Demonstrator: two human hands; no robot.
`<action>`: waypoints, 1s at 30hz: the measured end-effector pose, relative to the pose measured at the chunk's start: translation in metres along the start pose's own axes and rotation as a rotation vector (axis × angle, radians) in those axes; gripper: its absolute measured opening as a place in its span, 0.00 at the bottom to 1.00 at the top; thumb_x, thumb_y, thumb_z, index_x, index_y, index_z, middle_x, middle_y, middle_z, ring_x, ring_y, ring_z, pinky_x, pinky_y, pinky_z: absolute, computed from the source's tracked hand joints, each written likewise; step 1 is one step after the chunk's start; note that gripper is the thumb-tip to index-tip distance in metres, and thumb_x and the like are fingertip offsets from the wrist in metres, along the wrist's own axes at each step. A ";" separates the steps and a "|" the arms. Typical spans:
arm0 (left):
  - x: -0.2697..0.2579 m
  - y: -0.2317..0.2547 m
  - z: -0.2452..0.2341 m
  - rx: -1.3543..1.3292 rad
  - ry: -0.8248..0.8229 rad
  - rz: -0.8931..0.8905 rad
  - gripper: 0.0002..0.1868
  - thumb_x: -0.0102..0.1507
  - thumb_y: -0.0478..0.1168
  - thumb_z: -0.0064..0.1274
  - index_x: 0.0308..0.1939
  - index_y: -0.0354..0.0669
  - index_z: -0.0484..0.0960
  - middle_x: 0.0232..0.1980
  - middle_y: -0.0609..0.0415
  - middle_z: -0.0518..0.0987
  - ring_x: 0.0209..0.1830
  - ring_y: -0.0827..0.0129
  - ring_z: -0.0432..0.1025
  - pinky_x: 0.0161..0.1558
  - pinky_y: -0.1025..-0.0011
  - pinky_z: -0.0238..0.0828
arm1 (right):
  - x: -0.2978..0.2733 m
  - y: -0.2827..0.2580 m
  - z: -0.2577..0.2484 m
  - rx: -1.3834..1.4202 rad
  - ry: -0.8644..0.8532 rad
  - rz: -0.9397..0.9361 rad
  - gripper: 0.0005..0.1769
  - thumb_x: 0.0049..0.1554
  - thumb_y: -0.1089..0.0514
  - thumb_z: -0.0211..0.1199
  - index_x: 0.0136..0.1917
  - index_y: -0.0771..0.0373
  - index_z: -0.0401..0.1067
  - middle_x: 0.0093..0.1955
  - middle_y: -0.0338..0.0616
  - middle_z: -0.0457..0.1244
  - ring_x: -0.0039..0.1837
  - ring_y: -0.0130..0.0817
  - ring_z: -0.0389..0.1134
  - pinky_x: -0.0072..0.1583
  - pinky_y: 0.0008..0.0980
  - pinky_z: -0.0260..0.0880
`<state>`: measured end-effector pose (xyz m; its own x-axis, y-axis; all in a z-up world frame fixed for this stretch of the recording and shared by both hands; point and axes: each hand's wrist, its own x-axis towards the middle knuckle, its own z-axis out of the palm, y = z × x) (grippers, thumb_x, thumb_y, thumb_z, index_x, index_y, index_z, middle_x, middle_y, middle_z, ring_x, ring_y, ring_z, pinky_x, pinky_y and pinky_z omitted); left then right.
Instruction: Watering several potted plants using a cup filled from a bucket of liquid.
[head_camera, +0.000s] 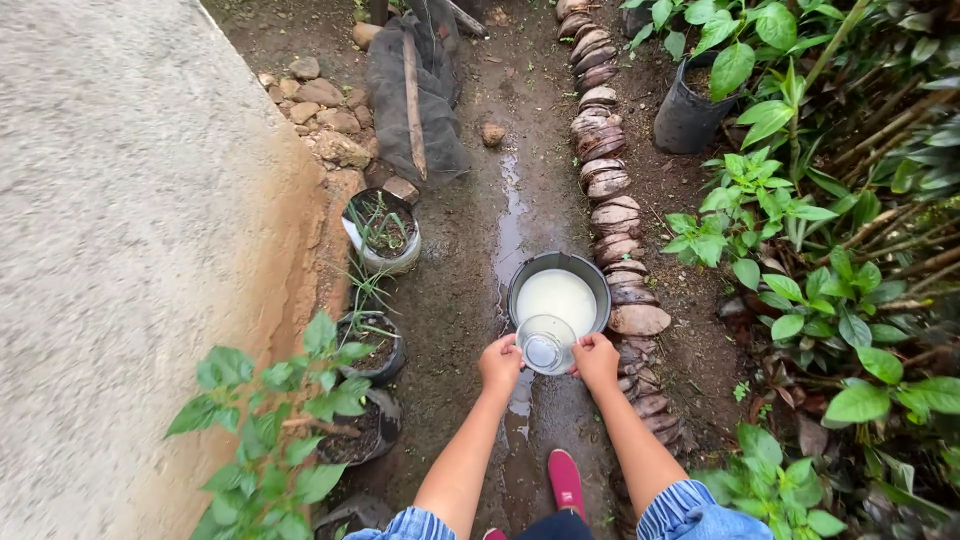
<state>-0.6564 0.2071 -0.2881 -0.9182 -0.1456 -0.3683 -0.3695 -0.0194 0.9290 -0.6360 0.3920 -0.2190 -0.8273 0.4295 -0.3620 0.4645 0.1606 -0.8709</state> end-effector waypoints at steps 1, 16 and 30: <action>0.011 -0.005 0.006 -0.001 0.003 -0.004 0.19 0.61 0.29 0.55 0.57 0.35 0.83 0.31 0.57 0.83 0.25 0.77 0.74 0.30 0.76 0.73 | 0.015 0.007 0.003 -0.003 -0.003 0.002 0.07 0.56 0.64 0.64 0.45 0.72 0.71 0.33 0.47 0.69 0.29 0.34 0.71 0.30 0.32 0.70; 0.167 -0.171 0.111 0.118 0.089 -0.120 0.23 0.58 0.31 0.56 0.59 0.40 0.83 0.48 0.52 0.86 0.44 0.72 0.80 0.50 0.73 0.76 | 0.245 0.171 0.044 -0.150 -0.113 0.086 0.05 0.56 0.65 0.62 0.43 0.69 0.68 0.32 0.49 0.68 0.30 0.35 0.73 0.32 0.33 0.73; 0.237 -0.276 0.120 -0.058 0.016 -0.188 0.27 0.64 0.32 0.52 0.69 0.38 0.73 0.67 0.49 0.77 0.60 0.66 0.74 0.62 0.71 0.69 | 0.373 0.280 0.088 -0.760 0.069 -0.385 0.13 0.56 0.61 0.69 0.45 0.66 0.65 0.48 0.57 0.67 0.52 0.58 0.71 0.53 0.52 0.72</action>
<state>-0.7891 0.2962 -0.6363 -0.8314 -0.1494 -0.5352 -0.5250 -0.1043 0.8447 -0.8422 0.5187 -0.6269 -0.9614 0.2717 -0.0443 0.2610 0.8482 -0.4609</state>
